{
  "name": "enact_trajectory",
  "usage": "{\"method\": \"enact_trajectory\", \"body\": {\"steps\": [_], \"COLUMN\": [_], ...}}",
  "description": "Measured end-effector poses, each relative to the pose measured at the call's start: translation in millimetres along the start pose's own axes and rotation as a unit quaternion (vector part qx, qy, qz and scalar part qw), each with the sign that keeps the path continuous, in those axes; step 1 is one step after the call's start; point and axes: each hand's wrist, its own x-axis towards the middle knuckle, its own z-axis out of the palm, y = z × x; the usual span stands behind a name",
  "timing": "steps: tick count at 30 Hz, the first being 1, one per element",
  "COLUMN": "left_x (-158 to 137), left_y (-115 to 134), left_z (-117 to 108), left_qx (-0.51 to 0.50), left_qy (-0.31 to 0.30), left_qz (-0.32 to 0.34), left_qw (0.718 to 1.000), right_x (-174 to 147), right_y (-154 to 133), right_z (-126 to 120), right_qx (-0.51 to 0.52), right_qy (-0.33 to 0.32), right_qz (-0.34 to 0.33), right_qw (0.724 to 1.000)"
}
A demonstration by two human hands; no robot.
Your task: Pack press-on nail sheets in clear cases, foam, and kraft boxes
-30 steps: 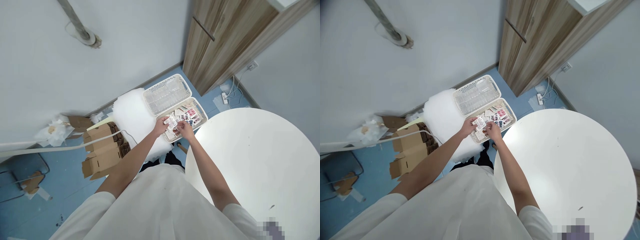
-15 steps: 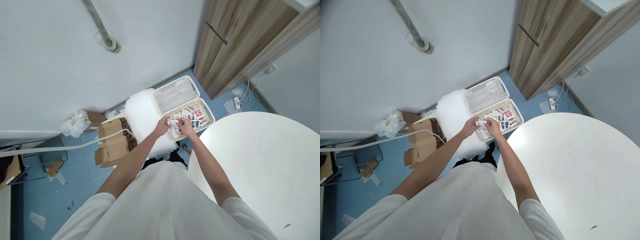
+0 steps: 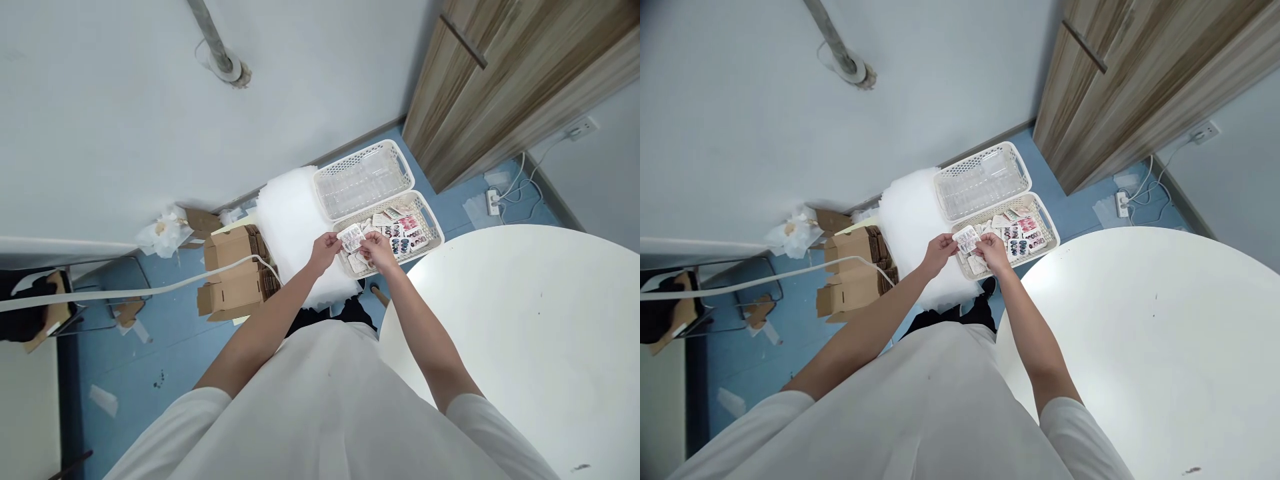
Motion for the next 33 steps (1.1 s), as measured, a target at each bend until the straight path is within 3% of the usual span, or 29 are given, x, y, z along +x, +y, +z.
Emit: {"method": "enact_trajectory", "body": {"steps": [4, 15, 22, 29, 33], "left_x": [8.4, 24.1, 27.0, 20.7, 18.3], "left_y": [-2.2, 1.8, -2.2, 1.6, 2.8], "left_z": [-1.9, 4.2, 6.2, 9.7, 12.2], "left_qx": [0.01, 0.019, 0.034, 0.064, 0.083], "left_qy": [0.009, -0.057, -0.051, -0.082, -0.072], "left_qz": [0.011, 0.006, 0.016, 0.053, 0.058], "left_qw": [1.0, 0.998, 0.998, 0.993, 0.992], "right_x": [2.6, 15.8, 7.6, 7.2, 3.8], "right_y": [6.1, 14.6, 10.0, 7.8, 9.4], "right_z": [-6.7, -19.7, -18.1, -18.7, -23.4], "right_qx": [-0.046, -0.07, -0.088, -0.113, -0.109], "right_qy": [-0.027, -0.014, -0.018, 0.06, 0.088], "right_qz": [0.017, -0.067, -0.04, -0.092, -0.133], "right_qw": [0.998, 0.995, 0.995, 0.987, 0.981]}}
